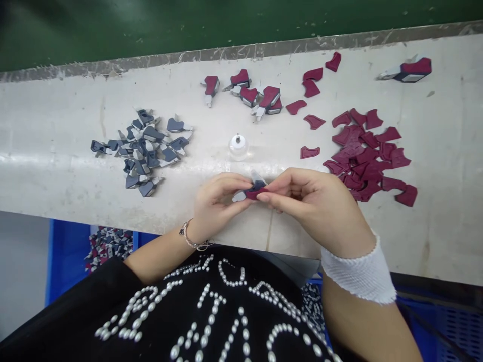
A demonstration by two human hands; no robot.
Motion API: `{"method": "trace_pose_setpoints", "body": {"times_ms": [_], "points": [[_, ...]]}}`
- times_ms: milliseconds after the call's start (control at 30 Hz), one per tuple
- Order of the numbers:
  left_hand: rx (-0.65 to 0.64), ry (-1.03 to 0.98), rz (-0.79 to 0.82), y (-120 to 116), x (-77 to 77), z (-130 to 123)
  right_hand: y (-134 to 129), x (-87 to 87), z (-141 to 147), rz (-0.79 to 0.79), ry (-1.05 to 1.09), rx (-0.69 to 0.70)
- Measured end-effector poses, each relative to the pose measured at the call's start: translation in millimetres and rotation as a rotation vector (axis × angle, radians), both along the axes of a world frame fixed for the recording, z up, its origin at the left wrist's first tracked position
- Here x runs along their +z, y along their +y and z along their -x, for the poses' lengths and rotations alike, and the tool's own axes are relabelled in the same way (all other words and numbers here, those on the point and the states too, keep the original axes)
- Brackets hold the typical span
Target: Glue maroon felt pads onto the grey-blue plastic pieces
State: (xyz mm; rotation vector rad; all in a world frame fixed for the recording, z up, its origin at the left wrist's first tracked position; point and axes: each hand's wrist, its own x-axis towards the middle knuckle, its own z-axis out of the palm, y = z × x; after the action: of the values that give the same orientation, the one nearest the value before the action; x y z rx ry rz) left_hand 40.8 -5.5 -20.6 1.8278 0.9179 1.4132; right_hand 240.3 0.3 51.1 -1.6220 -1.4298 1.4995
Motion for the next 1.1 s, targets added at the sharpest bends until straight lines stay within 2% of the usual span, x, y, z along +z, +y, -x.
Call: {"method": "trace_pose_setpoints", "body": {"times_ms": [200, 467, 1100], "points": [[0.014, 0.008, -0.036, 0.1, 1.0, -1.1, 4.8, 3.4, 0.0, 0.002, -0.019, 0.028], [-0.013, 0.024, -0.031, 0.1, 0.9, -0.2, 13.7, 6.2, -11.0, 0.0, -0.142, 0.197], [0.017, 0.044, -0.059, 1.3, 0.3, 0.0, 19.3, 7.7, -6.2, 0.051, -0.159, 0.213]]}}
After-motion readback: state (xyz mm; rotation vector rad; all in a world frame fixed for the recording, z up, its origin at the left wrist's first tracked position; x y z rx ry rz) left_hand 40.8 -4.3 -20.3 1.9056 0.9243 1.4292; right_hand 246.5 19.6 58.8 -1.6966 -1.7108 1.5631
